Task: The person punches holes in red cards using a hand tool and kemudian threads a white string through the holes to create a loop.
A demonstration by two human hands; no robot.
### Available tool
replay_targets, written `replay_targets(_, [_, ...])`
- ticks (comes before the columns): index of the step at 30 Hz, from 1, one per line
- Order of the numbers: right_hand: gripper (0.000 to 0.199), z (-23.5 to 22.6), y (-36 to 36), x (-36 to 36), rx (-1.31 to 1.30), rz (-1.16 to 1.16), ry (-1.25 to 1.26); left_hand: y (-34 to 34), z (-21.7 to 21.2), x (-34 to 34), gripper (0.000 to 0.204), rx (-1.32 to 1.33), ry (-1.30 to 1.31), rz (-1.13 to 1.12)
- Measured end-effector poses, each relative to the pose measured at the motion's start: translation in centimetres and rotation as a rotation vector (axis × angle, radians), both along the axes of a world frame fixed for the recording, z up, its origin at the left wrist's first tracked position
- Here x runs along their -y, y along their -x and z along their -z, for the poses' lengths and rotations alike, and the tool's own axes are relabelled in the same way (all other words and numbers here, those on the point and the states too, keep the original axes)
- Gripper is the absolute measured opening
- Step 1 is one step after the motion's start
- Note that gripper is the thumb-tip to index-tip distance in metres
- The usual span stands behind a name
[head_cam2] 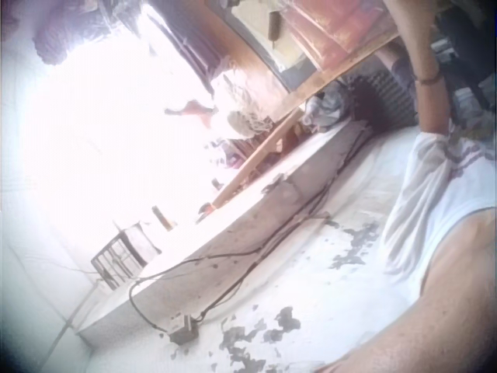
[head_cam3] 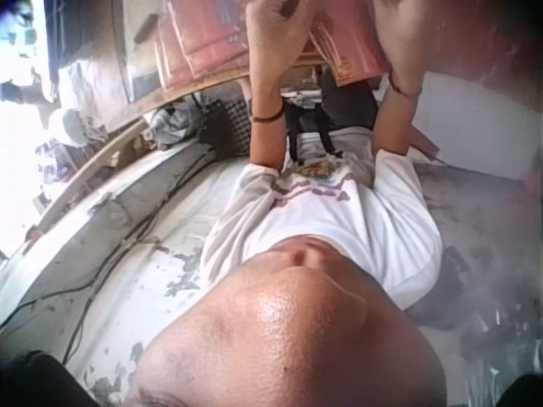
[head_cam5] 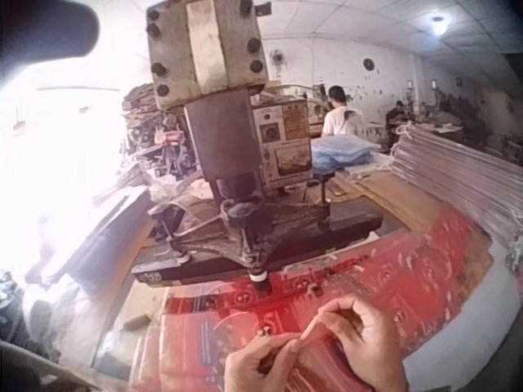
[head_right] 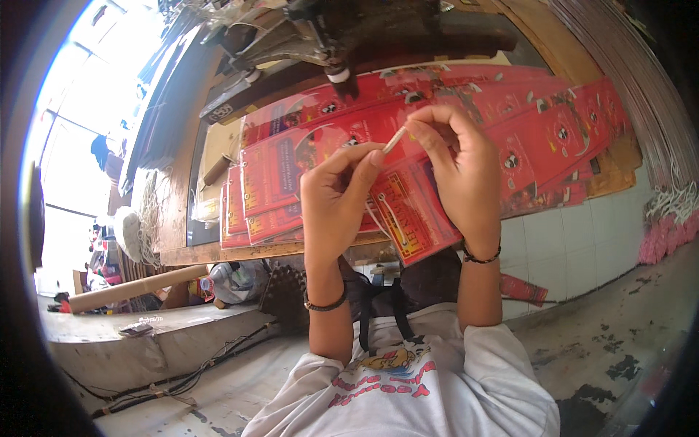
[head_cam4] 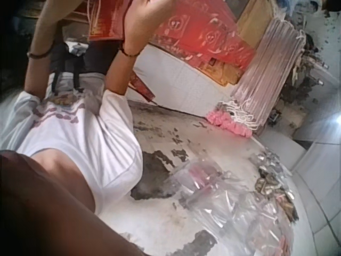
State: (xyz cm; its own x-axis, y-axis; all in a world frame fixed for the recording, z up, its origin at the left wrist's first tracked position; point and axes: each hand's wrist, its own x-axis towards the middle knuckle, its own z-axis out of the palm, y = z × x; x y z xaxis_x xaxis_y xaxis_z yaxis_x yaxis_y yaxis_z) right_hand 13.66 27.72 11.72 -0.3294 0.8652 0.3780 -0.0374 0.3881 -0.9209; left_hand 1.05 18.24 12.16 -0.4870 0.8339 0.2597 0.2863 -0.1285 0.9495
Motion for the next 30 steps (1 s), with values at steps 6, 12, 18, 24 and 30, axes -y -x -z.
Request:
replay_targets(6, [0.016,-0.3,0.1,0.1,0.011,-0.033,-0.061,-0.4,0.6,-1.1,0.018,0.087,-0.125,0.009])
replay_targets(12, [0.016,-0.3,0.2,0.2,0.008,-0.037,-0.068,-0.2,1.3,-1.2,0.017,-0.116,-0.075,0.017])
replay_targets(18, [0.016,-0.7,0.4,0.3,0.027,-0.001,-0.110,-0.4,0.8,-0.9,0.016,-0.068,-0.035,-0.024])
replay_targets(24, [0.016,-2.0,1.2,0.7,0.059,-0.024,-0.107,0.7,0.3,0.2,0.013,-0.029,-0.104,0.060])
replay_targets(30, [0.016,-2.1,0.6,1.0,-0.058,-0.017,-0.123,0.4,0.5,0.4,0.011,0.018,-0.176,0.098])
